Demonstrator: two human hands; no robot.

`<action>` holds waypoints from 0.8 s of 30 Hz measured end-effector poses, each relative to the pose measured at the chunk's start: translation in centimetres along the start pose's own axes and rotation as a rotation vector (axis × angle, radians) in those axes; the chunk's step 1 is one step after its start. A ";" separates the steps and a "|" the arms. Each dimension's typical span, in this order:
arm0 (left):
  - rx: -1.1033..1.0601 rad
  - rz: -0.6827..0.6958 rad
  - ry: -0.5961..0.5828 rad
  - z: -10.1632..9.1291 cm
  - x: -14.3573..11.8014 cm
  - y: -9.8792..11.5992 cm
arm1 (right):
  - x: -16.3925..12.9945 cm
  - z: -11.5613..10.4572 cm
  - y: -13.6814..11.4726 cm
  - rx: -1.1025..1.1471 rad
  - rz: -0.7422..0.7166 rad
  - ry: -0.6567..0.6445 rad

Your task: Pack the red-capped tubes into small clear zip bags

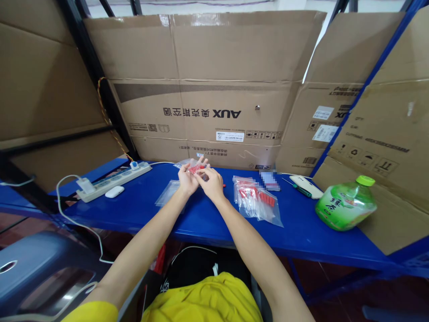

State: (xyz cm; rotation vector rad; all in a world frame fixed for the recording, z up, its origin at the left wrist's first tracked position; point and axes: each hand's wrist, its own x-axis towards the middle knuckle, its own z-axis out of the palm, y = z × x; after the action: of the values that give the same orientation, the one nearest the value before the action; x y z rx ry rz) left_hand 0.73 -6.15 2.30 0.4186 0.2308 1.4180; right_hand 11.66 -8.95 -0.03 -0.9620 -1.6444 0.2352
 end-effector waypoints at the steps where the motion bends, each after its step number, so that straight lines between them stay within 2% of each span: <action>1: -0.002 0.003 0.000 0.0 0.0 0.0 | 0.0 0.0 0.0 -0.005 -0.004 0.003; 14: 0.002 0.022 -0.040 -0.1 0.3 -0.2 | -0.1 -0.1 -0.1 -0.053 -0.063 -0.003; 18: 0.027 0.011 -0.042 -0.2 0.2 0.0 | 0.0 -0.5 -0.4 -0.055 -0.085 -0.058; 22: 0.025 -0.044 -0.111 -0.4 0.3 0.3 | 0.3 -1.4 -0.6 -0.111 -0.171 -0.126; 24: 0.012 -0.054 -0.141 -0.6 0.3 0.6 | 0.6 -1.9 -0.4 -0.135 -0.188 -0.103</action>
State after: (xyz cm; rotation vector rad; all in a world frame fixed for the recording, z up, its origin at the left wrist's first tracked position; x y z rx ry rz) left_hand 0.02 -5.69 2.08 0.5169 0.1354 1.3281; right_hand 13.20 -9.40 1.23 -0.9014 -1.8521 0.0470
